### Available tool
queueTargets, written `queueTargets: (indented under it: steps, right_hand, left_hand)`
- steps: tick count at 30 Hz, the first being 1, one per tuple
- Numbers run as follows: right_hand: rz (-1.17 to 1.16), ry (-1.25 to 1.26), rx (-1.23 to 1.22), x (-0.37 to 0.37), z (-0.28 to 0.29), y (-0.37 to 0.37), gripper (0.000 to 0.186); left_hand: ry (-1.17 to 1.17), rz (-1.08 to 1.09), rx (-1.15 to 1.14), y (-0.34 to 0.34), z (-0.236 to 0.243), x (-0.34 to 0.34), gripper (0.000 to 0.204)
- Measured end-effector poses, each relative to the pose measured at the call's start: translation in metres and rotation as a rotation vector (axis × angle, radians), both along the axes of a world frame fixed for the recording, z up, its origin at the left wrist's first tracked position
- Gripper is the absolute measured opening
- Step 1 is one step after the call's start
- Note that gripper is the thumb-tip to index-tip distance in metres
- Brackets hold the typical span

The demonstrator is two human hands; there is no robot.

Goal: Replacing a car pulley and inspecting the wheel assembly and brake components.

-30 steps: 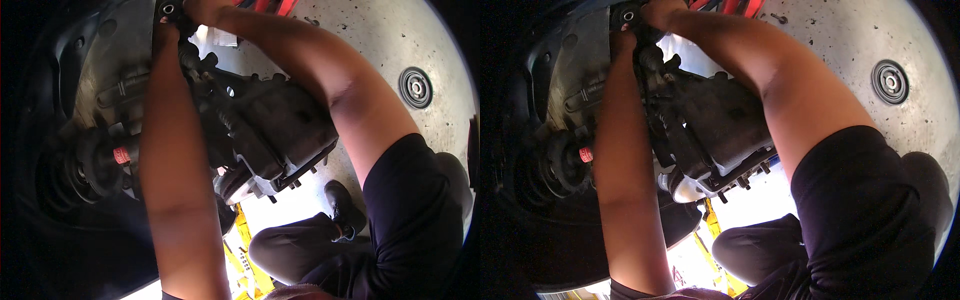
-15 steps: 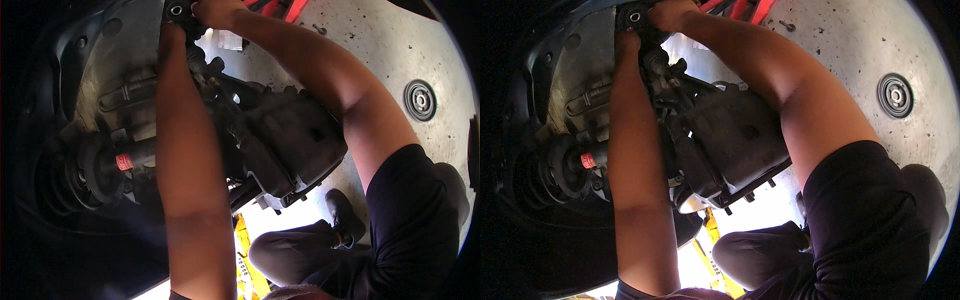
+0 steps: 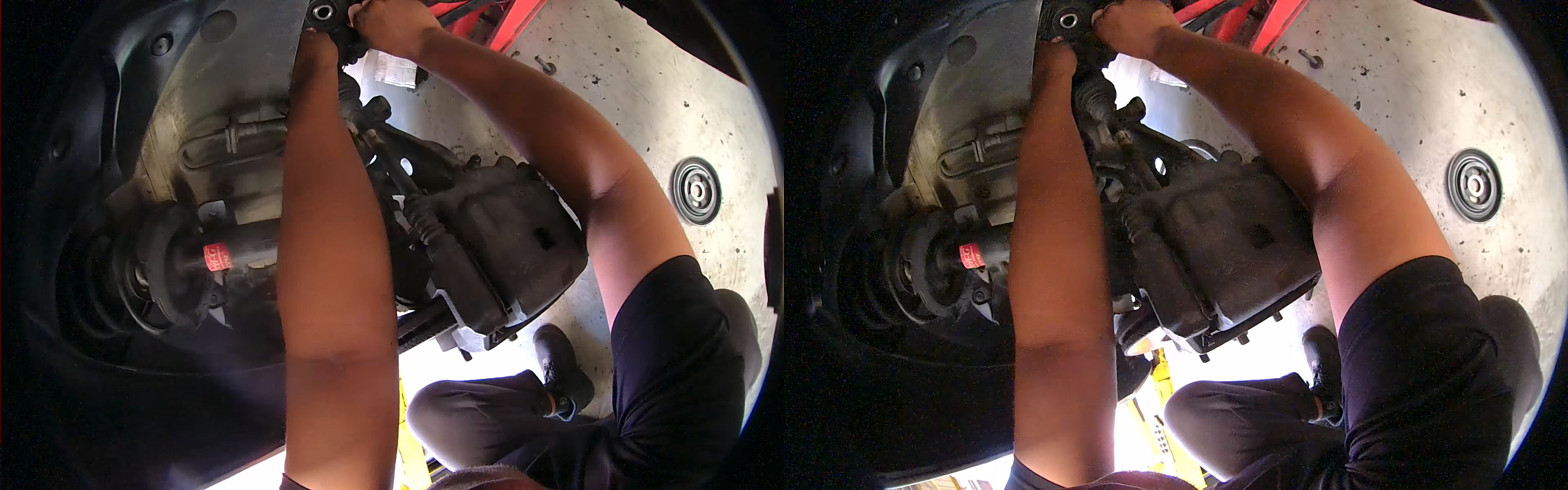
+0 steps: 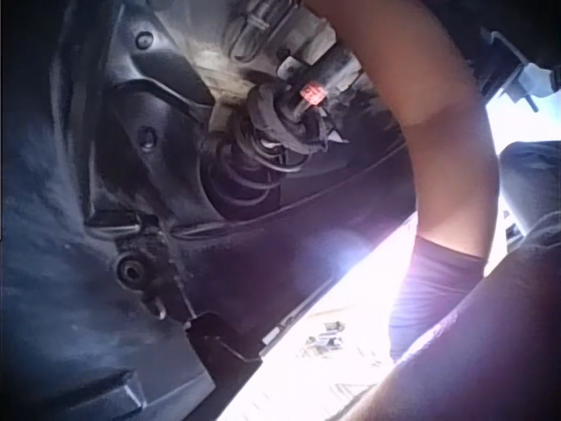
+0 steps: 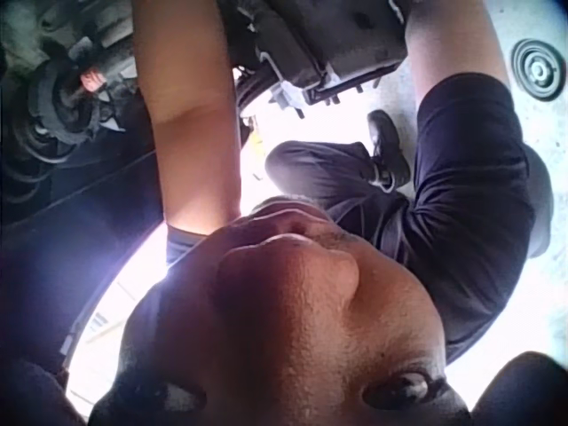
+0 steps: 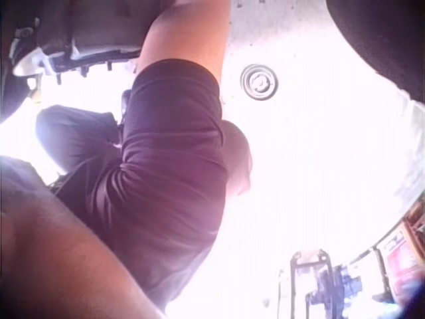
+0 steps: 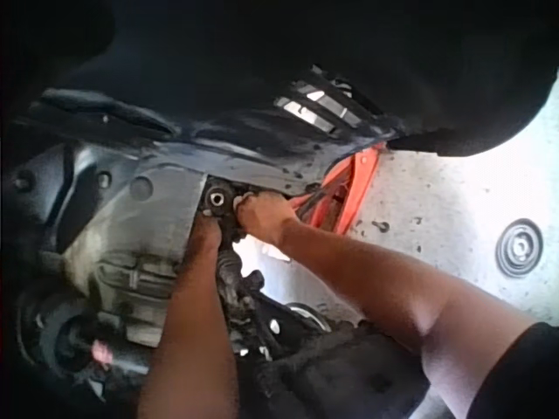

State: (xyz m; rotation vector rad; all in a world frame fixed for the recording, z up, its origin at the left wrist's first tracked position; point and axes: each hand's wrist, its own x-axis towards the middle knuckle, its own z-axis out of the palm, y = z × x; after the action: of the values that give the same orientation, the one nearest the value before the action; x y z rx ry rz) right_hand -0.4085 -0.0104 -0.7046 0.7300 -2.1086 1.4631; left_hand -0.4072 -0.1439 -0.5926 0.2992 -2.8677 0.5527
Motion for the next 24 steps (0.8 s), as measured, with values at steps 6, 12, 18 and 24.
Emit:
queueTargets:
  steps: [6, 12, 18, 24]
  right_hand:
    - [-0.061, -0.054, 0.013, 0.001, 0.005, -0.008, 0.027]
    - [-0.067, 0.067, -0.089, -0.006, -0.016, -0.010, 0.027]
    - [-0.057, 0.079, 0.100, -0.019, -0.025, -0.005, 0.024]
    - [-0.057, 0.064, -0.008, -0.005, 0.000, -0.012, 0.024]
  left_hand:
    - [0.030, 0.160, -0.120, -0.057, 0.007, -0.049, 0.042]
    - [-0.100, -0.044, -0.780, -0.121, 0.005, -0.081, 0.037]
    - [-0.308, -0.230, -0.769, -0.101, 0.002, -0.079, 0.033]
    - [-0.076, -0.111, -0.830, -0.121, 0.022, -0.076, 0.031]
